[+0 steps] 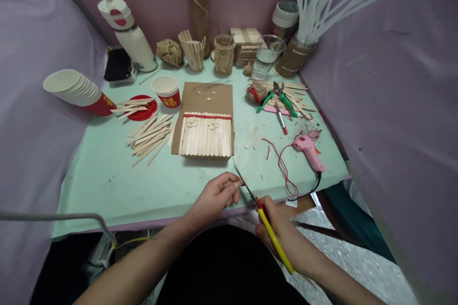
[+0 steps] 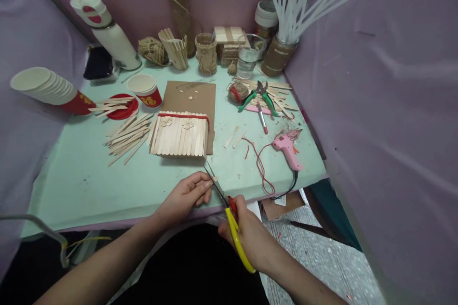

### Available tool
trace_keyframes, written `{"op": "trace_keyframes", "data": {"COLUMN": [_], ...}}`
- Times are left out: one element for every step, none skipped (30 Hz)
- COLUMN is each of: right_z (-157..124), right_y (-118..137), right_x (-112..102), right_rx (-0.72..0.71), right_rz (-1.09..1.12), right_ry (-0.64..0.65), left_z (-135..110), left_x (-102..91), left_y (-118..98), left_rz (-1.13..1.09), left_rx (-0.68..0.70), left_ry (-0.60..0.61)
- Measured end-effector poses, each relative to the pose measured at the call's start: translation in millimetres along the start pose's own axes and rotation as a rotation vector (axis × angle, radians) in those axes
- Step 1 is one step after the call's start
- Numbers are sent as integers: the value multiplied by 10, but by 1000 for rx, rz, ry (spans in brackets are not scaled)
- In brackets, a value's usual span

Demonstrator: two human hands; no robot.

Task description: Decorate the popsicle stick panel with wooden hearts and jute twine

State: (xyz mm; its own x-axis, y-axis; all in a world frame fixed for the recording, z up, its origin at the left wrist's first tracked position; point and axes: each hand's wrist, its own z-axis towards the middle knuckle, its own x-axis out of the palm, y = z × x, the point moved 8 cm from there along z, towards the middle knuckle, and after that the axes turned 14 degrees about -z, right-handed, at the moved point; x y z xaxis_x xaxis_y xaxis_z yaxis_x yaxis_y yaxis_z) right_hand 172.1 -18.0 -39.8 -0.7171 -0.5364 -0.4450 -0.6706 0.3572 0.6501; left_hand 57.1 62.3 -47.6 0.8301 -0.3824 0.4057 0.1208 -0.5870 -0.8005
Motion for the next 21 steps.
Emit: {"op": "trace_keyframes", "data": {"right_z": [-2, -3, -2, -2, -1, -1, -2, -4, -7, -10, -13, -15, -15, -15, -13, -12, -9, -7, -5, -4, -2], "right_y": [-8, -18, -26, -34, -41, -47, -49, -49, -48, -47, -46, -47, -48, -50, -51, -51, -51, -55, -65, -83, -107], "right_x": [5, 7, 5, 1, -5, -8, -7, -3, 1, 5, 5, 2, -2, -5, -6, -6, -7, -9, -13, -18, -25], "right_rx": [0, 0, -1, -3, -3, -4, -5, -7, -9, -11, -11, -11, -12, -13, -16, -18, -20, -17, -7, 10, 32], "right_rz": [7, 12, 13, 9, 0, -10, -18, -22, -23, -22, -23, -24, -26, -27, -26, -21, -14, -6, 5, 15, 23], "right_ry": [6, 9, 6, 0, -9, -15, -15, -11, -4, 2, 5, 6, 4, 3, 4, 6, 5, 4, 0, -6, -16], "left_z": [2, 3, 5, 8, 11, 16, 21, 26, 30, 33, 35, 36, 37, 37, 39, 43, 49, 58, 68, 80, 92], "left_x": [4, 9, 15, 21, 25, 28, 31, 32, 31, 31, 30, 28, 25, 21, 18, 16, 16, 18, 22, 28, 35], "left_y": [7, 14, 20, 27, 34, 41, 50, 58, 64, 68, 70, 72, 72, 72, 72, 74, 79, 87, 100, 118, 140], "left_rz": [8, 16, 22, 24, 21, 16, 12, 8, 4, 3, 3, 5, 6, 11, 16, 21, 25, 28, 27, 22, 15], "left_rx": [-9, -17, -24, -29, -33, -37, -43, -47, -50, -53, -57, -61, -65, -68, -70, -70, -70, -71, -74, -81, -93], "left_ry": [2, 5, 8, 11, 11, 11, 11, 11, 9, 9, 9, 8, 3, -4, -10, -16, -20, -23, -25, -25, -25]}}
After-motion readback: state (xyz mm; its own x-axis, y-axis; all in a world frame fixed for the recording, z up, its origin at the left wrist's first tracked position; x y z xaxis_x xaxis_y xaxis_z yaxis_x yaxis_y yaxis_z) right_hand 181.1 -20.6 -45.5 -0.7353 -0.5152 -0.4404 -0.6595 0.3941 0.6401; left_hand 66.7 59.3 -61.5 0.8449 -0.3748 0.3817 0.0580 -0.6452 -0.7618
